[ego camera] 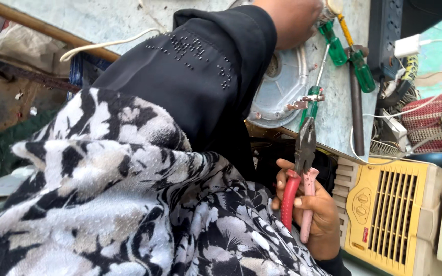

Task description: The person uses a screwdriver and pliers to disassemble and manipulate the internal wiring and components of a ceiling fan motor housing on a workbench.

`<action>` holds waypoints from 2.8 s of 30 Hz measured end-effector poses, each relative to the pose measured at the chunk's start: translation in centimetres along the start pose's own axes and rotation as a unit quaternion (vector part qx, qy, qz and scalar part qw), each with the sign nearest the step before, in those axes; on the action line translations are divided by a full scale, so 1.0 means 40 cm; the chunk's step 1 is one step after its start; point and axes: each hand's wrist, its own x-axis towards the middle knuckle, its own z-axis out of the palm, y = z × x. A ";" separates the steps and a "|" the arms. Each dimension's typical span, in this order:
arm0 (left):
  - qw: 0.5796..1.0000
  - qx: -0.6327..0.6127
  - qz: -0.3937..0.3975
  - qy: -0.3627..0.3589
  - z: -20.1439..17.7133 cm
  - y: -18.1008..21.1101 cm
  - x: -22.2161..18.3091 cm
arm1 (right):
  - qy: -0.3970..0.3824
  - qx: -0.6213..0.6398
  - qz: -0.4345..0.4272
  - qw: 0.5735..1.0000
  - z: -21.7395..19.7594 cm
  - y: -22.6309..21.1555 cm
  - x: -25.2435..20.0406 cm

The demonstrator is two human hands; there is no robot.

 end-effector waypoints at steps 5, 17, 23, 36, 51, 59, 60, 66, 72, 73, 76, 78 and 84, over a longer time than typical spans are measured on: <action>0.999 0.003 -0.030 -0.030 -0.018 0.007 -0.006 | 0.039 -0.082 0.025 0.996 0.060 -0.028 -0.009; 0.998 0.006 -0.020 -0.065 -0.136 0.009 -0.009 | 0.024 -0.130 0.048 0.990 0.216 -0.080 -0.006; 0.995 -0.017 -0.047 -0.082 -0.149 0.017 -0.013 | 0.035 -0.092 0.016 0.995 0.169 -0.091 -0.033; 0.994 -0.027 -0.062 -0.084 -0.148 0.019 -0.014 | -0.021 -0.173 0.088 0.981 0.166 -0.160 -0.011; 0.984 -0.082 -0.081 -0.135 -0.196 0.025 -0.009 | -0.068 -0.181 0.103 0.976 0.184 -0.190 0.034; 0.983 -0.072 -0.066 -0.157 -0.203 0.016 -0.010 | 0.011 -0.167 0.145 0.975 0.193 -0.185 0.042; 0.983 -0.079 -0.067 -0.153 -0.196 0.020 -0.007 | 0.024 -0.168 0.146 0.975 0.189 -0.188 0.032; 0.993 -0.031 -0.038 -0.111 -0.203 0.011 -0.021 | 0.021 -0.206 0.150 0.967 0.185 -0.192 0.047; 0.992 -0.022 -0.035 -0.119 -0.203 0.012 -0.023 | -0.020 -0.185 0.149 0.971 0.165 -0.173 0.088; 0.992 -0.020 -0.034 -0.118 -0.200 0.011 -0.023 | -0.043 -0.176 0.142 0.973 0.159 -0.173 0.094; 0.993 -0.002 -0.021 -0.112 -0.194 0.011 -0.024 | -0.095 -0.121 0.126 0.980 0.145 -0.162 0.097; 0.993 0.013 -0.010 -0.117 -0.189 0.014 -0.022 | -0.113 -0.077 0.124 0.983 0.138 -0.152 0.097; 0.991 0.042 -0.005 -0.128 -0.188 0.014 -0.021 | -0.147 0.020 0.138 0.979 0.132 -0.114 0.110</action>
